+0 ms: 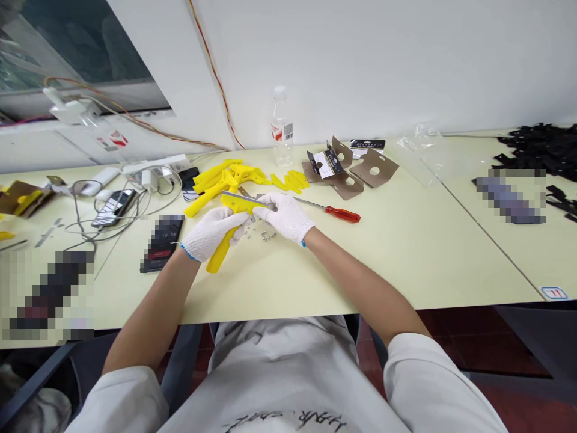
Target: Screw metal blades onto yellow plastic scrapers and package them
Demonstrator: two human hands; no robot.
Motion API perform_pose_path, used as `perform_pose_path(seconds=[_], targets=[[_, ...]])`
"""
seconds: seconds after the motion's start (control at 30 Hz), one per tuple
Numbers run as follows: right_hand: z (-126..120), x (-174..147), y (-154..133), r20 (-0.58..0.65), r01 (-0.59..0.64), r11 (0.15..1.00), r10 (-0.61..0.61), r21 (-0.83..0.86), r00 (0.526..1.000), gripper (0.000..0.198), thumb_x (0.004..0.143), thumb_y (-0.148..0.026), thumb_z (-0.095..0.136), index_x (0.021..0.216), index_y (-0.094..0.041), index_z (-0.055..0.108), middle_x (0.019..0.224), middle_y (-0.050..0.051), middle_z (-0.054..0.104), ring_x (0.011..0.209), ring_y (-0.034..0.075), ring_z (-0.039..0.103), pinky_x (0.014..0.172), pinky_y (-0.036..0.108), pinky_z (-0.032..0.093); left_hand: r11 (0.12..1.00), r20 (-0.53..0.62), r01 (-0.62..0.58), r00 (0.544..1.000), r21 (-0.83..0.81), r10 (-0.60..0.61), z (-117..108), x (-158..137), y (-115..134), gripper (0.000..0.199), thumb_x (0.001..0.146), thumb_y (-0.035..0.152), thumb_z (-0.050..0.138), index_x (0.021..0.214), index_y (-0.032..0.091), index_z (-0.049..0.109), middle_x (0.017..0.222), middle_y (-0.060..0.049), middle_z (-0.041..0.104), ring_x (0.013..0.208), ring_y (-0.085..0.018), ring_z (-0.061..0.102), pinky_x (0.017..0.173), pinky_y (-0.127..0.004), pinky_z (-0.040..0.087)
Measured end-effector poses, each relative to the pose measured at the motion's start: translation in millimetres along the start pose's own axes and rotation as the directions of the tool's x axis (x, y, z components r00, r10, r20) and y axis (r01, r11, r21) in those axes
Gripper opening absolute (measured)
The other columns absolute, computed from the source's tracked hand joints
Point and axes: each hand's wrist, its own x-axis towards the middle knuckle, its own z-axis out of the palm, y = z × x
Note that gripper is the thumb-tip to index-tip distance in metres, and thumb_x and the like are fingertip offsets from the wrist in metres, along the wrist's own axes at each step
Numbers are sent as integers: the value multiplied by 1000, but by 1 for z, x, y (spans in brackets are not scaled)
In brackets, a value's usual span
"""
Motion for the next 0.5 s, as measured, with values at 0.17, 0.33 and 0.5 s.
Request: perform_pose_path(seconds=[0.17,0.33,0.5], targets=[[-3,-4,-1,36,-19,999,18,41,999,35,112,-42,76,137,-17,74,131,11,76,107,23,77,92,42,69,1000,63,-2,998,-31,3,-2,0,0,47,79,64,88,90,22,72,60,-5,60,52,-20,58,54,-32,50],[-2,-7,-6,36,-33,996,31,81,999,31,112,-42,77,128,-16,74,117,8,77,93,19,76,79,34,68,999,111,-35,993,-37,39,-1,1,0,46,82,64,86,86,22,69,58,-4,56,51,-17,52,54,-31,46],[-1,-7,-11,36,-46,989,41,139,999,23,106,-38,82,107,-22,66,94,6,77,75,18,71,63,28,64,999,107,-35,994,-26,38,1,1,-1,48,85,66,84,82,21,67,58,-4,56,51,-16,53,53,-30,46]])
